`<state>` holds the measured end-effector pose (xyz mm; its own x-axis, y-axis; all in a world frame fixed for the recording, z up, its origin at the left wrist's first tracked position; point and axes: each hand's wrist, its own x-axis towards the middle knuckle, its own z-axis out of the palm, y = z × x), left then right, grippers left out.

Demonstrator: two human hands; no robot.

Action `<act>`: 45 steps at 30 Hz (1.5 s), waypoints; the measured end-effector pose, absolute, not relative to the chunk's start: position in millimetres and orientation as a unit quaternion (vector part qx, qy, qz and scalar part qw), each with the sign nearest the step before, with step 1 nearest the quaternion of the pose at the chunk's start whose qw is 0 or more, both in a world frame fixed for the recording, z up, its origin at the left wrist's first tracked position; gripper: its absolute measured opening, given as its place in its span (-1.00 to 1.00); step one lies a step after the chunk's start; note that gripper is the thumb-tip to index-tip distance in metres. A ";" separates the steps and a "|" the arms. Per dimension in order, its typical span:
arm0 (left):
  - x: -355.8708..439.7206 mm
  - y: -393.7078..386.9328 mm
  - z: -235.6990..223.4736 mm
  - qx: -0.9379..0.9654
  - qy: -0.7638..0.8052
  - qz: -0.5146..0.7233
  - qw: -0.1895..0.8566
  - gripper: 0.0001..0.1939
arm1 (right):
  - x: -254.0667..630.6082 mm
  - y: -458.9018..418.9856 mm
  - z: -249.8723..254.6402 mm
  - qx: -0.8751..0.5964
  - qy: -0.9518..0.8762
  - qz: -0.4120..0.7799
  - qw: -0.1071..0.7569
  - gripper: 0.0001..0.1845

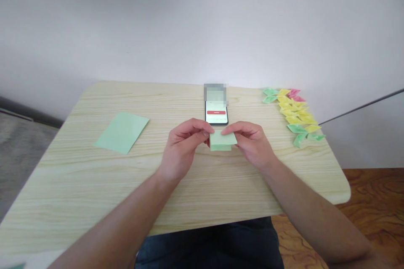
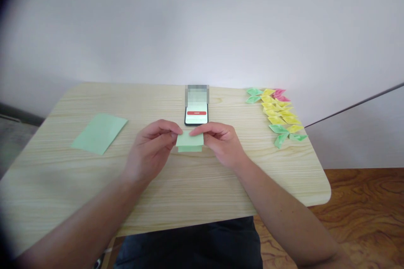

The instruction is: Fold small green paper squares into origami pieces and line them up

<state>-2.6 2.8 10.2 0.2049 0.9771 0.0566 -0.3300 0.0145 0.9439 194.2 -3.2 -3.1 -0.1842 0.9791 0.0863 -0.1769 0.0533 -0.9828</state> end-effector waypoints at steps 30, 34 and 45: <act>2.8 -9.0 4.4 0.648 0.402 0.504 0.405 -0.84 | 189.4 -9.3 8.3 -0.437 -0.515 0.515 0.528 -0.83; 1.9 -7.9 4.2 0.640 0.406 0.505 0.413 -0.86 | 190.6 -7.5 5.4 -0.423 -0.497 0.540 0.531 -0.84; -1.2 -7.9 6.3 0.669 0.399 0.477 0.407 -0.88 | 192.3 -8.8 2.9 -0.397 -0.499 0.563 0.526 -0.85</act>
